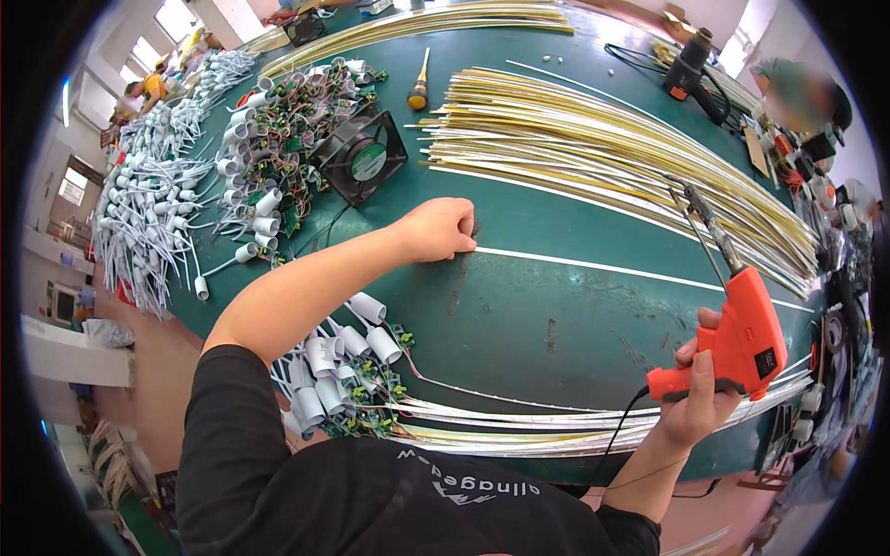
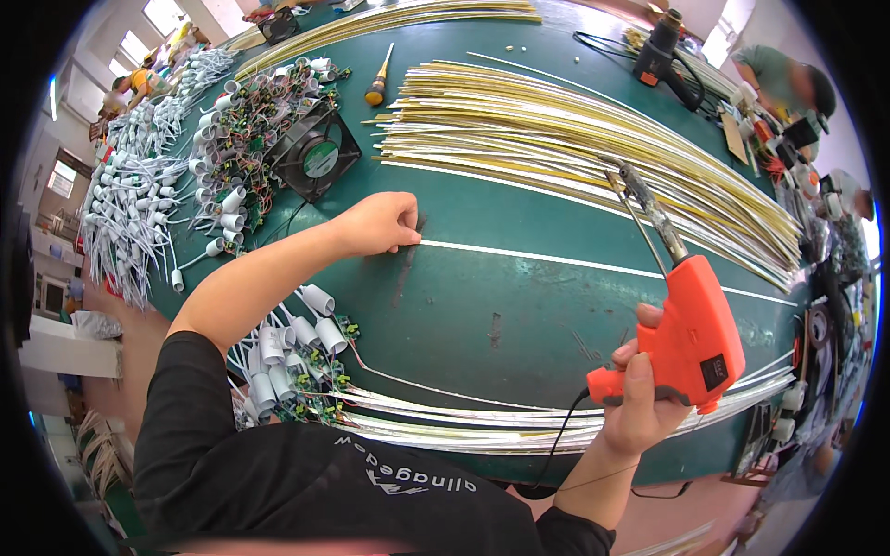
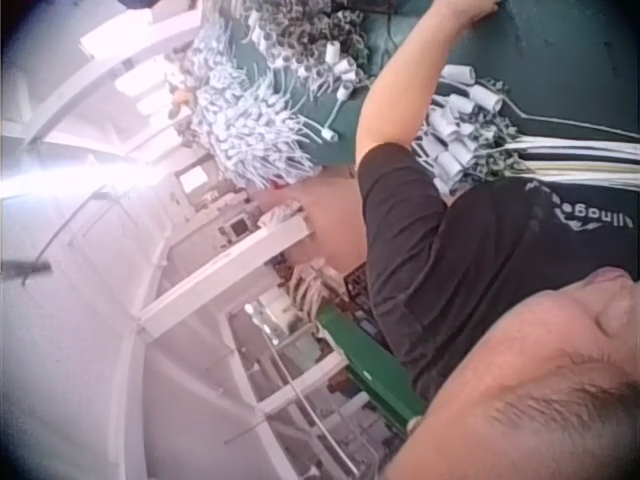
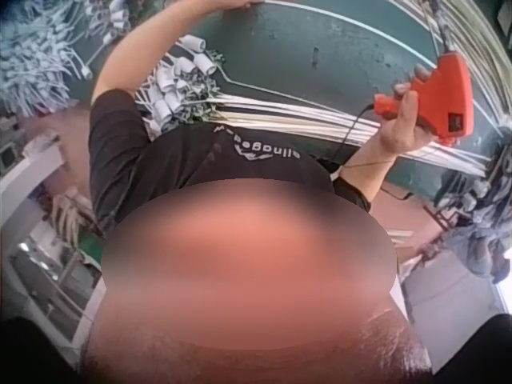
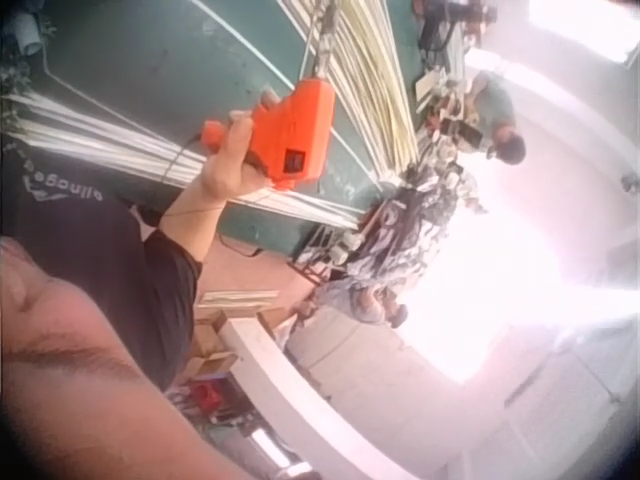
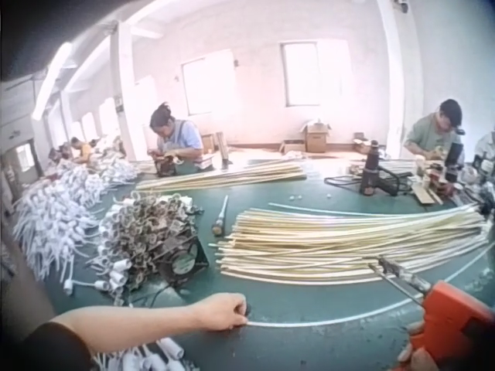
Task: The person assembles light bulb components and wiring onto circuit boards using a handheld soldering iron or thermal cutter.
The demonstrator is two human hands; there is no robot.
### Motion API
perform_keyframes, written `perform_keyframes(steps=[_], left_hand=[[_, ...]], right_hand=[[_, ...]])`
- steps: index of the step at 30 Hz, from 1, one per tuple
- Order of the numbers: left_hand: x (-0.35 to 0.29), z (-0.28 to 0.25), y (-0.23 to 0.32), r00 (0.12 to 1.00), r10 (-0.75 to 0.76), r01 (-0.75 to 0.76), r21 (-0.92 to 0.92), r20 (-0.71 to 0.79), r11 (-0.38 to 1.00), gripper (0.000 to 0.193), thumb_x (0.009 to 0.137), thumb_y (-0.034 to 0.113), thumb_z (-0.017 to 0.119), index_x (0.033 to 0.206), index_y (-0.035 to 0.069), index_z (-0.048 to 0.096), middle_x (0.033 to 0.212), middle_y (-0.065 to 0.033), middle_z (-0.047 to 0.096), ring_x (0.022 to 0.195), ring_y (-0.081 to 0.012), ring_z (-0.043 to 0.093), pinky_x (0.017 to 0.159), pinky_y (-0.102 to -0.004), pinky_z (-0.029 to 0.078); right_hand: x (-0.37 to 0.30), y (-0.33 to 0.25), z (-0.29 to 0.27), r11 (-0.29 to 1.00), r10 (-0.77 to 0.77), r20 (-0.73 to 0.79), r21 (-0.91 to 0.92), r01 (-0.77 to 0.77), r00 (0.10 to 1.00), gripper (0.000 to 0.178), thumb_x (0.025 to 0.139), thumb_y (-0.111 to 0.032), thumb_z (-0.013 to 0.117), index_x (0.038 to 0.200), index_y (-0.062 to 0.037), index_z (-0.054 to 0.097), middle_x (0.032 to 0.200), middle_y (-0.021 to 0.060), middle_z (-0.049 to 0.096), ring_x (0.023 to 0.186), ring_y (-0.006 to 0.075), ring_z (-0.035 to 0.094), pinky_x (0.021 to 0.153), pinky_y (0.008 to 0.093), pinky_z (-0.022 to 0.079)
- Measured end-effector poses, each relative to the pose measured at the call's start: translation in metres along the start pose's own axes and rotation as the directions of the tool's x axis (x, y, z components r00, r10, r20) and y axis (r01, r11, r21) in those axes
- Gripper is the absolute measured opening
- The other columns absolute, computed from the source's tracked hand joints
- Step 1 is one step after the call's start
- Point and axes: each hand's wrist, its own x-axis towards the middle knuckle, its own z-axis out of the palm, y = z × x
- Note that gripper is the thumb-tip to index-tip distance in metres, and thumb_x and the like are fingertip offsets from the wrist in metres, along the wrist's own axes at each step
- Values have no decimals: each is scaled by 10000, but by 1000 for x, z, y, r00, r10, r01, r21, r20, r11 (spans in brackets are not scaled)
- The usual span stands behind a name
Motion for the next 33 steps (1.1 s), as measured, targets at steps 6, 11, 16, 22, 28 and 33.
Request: perform_keyframes(steps=[6, 11, 16, 22, 28, 33], left_hand=[[-5, -2, -23, 988, 119, -82, 307, -103, 948, 315, 760, 344, 739, 835, 71, 601, 833, -134, 647, 820, -321, 622, 706, -423, 489], [-31, 3, -12, 977, 173, -129, 303, -123, 944, 308, 806, 337, 704, 874, 60, 587, 856, -137, 646, 849, -332, 616, 725, -437, 479], [-130, -81, -14, 987, 136, -150, 182, 90, 972, 272, 844, 313, 677, 919, 58, 618, 838, -81, 645, 803, -210, 614, 703, -356, 483], [-205, -153, -144, 892, 4, 209, 419, -453, 883, 240, 717, 75, 660, 953, 43, 629, 910, -127, 642, 870, -287, 625, 756, -383, 499], [-200, -124, -170, 932, 298, -15, 803, -204, 596, 394, 682, 49, 675, 1069, 121, 639, 1086, -77, 603, 1100, -268, 542, 935, -404, 427], [-197, -117, -172, 887, 333, 71, 806, -321, 588, 417, 673, 80, 696, 1080, 147, 636, 1081, -68, 570, 1107, -274, 518, 931, -430, 404]], right_hand=[[-5, 6, -2, 998, 43, -11, 49, -42, 999, 494, 873, -50, 575, 1321, 86, 416, 1185, 212, 585, 741, 109, 540, 669, 217, 444], [-8, 10, -14, 999, 35, -17, -15, -35, 999, 483, 878, -62, 561, 1313, 86, 413, 1218, 210, 561, 768, 112, 524, 694, 238, 437], [-5, 4, -7, 998, 0, -21, -69, -1, 1000, 407, 918, -135, 552, 1260, 70, 468, 1195, 141, 578, 732, 91, 477, 647, 215, 389], [-3, 10, -3, 999, -2, 19, -49, 2, 1000, 407, 919, -135, 560, 1261, 67, 468, 1193, 142, 579, 741, 87, 478, 659, 213, 398], [-4, 9, 4, 999, -2, 25, -35, 3, 1000, 434, 908, -122, 562, 1281, 68, 449, 1190, 159, 578, 748, 81, 493, 663, 205, 408], [-5, 6, 1, 998, 4, 52, -63, -1, 999, 452, 900, -120, 561, 1293, 68, 442, 1194, 170, 572, 733, 81, 493, 658, 198, 404]])
